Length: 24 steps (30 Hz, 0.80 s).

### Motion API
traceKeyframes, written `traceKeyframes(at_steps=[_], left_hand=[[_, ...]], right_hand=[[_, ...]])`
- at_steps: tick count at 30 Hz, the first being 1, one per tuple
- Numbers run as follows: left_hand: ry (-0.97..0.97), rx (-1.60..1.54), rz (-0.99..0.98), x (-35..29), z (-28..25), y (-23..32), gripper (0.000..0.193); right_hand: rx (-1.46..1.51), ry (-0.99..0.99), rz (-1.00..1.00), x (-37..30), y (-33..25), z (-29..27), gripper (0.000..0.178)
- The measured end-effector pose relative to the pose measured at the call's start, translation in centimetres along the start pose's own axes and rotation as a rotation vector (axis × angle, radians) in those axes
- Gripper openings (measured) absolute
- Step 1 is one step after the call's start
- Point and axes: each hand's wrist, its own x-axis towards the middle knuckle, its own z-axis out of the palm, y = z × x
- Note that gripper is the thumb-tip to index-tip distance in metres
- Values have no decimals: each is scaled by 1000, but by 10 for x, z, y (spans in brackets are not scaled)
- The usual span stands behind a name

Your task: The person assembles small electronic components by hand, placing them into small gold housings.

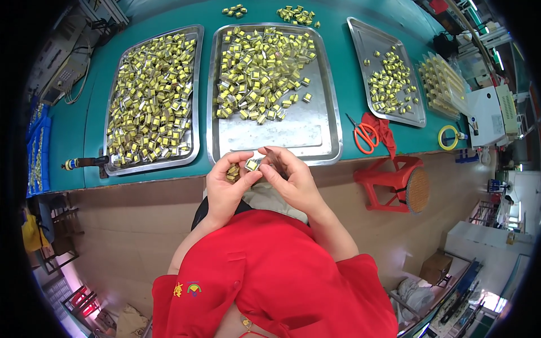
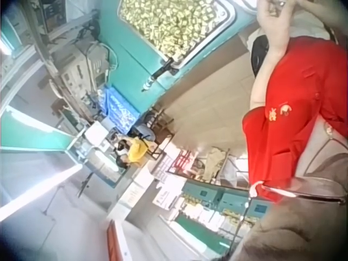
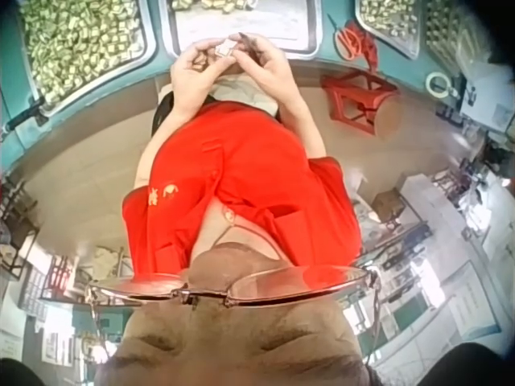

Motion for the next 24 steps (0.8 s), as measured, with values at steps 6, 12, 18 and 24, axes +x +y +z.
traceKeyframes(at_steps=[6,12,18,24], left_hand=[[29,-94,24,-2,1,1,32],[46,-84,28,-1,3,0,32],[67,-61,42,-3,6,0,32],[54,84,31,-6,6,0,33]], right_hand=[[-251,30,-52,-3,-10,2,27],[-186,35,-53,-5,-10,3,21],[-171,14,-50,-6,-7,0,19],[-149,30,-2,-11,-5,-2,18]])
